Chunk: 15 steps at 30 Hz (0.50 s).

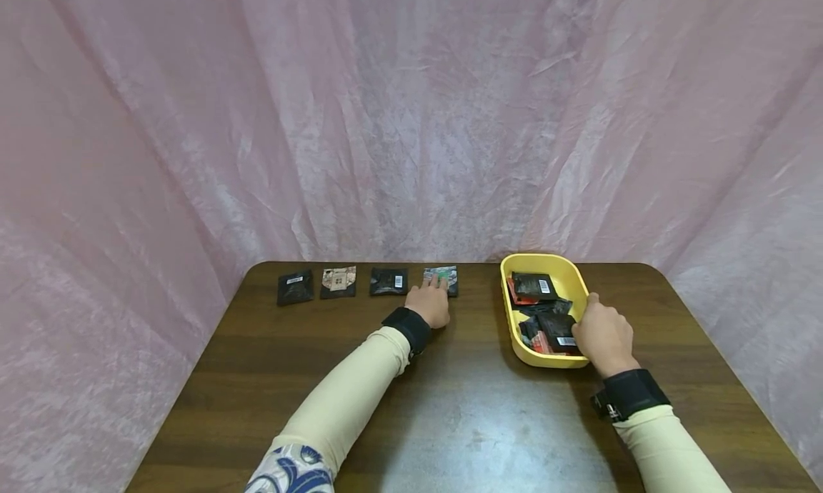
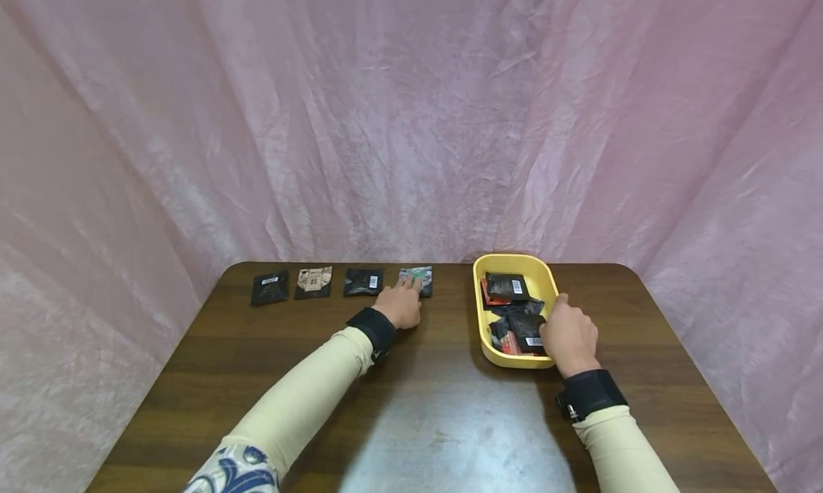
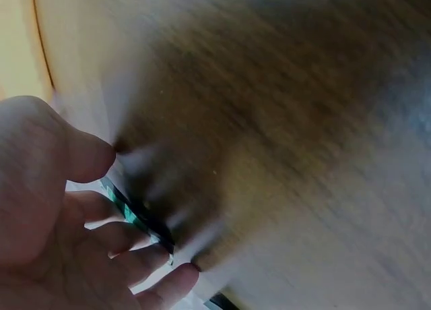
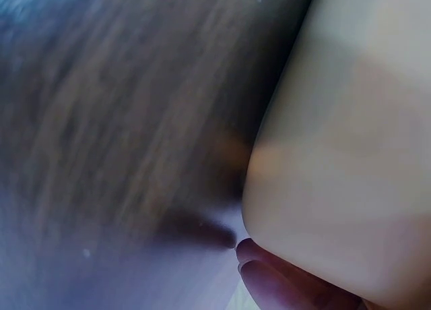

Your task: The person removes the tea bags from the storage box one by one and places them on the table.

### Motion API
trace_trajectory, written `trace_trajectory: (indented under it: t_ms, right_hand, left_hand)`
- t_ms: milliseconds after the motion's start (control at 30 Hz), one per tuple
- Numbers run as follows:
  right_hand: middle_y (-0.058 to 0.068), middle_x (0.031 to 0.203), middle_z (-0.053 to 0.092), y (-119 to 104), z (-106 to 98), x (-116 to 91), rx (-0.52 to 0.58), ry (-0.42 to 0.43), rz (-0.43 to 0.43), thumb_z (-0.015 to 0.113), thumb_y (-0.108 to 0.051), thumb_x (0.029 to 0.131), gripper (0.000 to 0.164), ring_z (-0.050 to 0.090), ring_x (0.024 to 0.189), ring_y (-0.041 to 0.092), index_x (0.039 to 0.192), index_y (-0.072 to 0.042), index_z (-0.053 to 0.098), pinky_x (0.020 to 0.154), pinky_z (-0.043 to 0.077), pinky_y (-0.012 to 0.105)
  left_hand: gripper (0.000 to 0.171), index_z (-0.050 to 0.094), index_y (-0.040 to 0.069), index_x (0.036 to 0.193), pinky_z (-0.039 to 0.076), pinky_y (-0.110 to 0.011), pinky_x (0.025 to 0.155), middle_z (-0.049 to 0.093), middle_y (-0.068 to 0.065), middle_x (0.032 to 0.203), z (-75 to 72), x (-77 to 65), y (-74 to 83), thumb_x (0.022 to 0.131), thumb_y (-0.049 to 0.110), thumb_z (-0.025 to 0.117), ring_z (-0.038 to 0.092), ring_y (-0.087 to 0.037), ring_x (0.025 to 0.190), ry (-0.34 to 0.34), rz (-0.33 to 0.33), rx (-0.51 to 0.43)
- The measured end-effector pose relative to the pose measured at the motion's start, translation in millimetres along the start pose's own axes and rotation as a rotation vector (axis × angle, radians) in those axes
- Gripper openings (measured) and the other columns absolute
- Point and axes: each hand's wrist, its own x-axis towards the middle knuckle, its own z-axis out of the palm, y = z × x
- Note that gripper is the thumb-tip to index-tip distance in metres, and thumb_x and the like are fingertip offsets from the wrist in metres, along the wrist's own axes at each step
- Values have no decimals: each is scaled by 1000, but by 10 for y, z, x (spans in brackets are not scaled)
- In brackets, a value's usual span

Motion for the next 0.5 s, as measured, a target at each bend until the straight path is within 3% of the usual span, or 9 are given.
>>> trace_trajectory:
  t_ms: [233,500]
  right_hand:
    - [40,111,69,-12,13,12,7,-1,11,70,-14,92,71,69,85,49,149,17,41,72,56,60]
    - [40,109,69,14,40,23,13,19,1,69,-13,91,70,69,83,49,148,18,43,70,55,60]
  left_hand:
    - [71,19,12,172,31,-53,132,17,-13,181,38,32,-34,112,30,52,24,-33,167,6,6,-39]
    - [74,25,11,171,37,-52,129,22,-14,179,40,26,17,107,25,59,28,-33,166,40,-20,-44]
